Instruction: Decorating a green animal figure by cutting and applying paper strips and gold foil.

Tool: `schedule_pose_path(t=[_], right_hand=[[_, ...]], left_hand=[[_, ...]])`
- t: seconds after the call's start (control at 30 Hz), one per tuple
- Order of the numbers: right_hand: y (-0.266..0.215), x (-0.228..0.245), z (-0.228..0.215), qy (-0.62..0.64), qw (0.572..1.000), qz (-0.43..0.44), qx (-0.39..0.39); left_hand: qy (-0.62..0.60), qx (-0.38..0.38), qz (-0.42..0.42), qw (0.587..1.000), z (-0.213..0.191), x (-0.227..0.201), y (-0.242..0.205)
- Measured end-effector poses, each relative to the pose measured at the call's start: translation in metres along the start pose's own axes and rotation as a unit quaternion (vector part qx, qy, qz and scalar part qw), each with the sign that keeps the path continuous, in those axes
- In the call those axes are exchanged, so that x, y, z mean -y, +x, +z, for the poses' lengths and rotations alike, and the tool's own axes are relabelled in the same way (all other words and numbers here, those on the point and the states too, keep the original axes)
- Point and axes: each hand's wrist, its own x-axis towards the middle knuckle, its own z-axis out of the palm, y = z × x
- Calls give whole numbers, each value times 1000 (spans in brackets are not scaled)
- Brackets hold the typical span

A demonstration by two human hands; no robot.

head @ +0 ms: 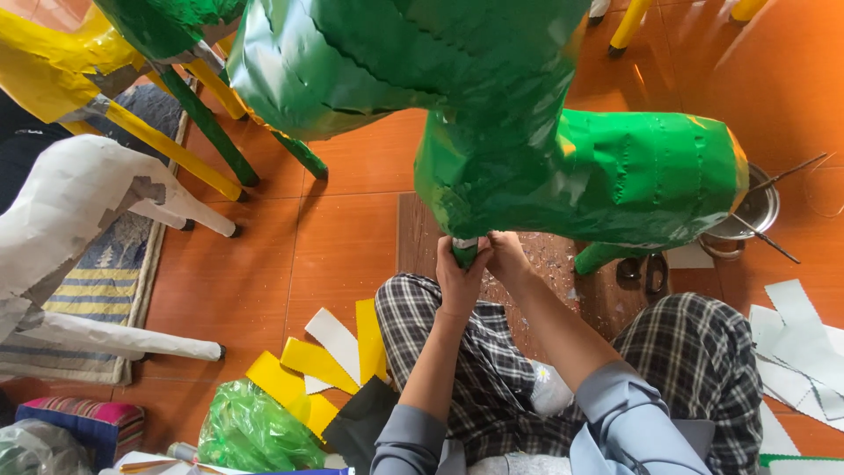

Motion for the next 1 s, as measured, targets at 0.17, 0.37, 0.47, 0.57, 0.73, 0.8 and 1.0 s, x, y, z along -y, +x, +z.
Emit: schedule_pose_path(t=[0.17,0.37,0.47,0.57,0.73,0.8,1.0], right_hand=[[15,16,5,21,999,32,-22],[21,39,5,53,995,66,-52],[13,48,0,67,992,85,-67],[-13,55,-11,80,988,99,-83],[-30,103,-9,1,997,-60,54],[-23,103,-2,-56,995,-65,60],[-14,162,-15,108,988,-35,102]], left_hand=[[49,-51,15,997,7,-6,6],[126,-94,30,987,14,16,8],[150,-117,44,981,16,11,10],[149,-132,67,978,16,2,12],[123,-103,94,983,18,51,4],[57,-48,78,994,8,13,6],[-35,83,19,996,-9,7,7]])
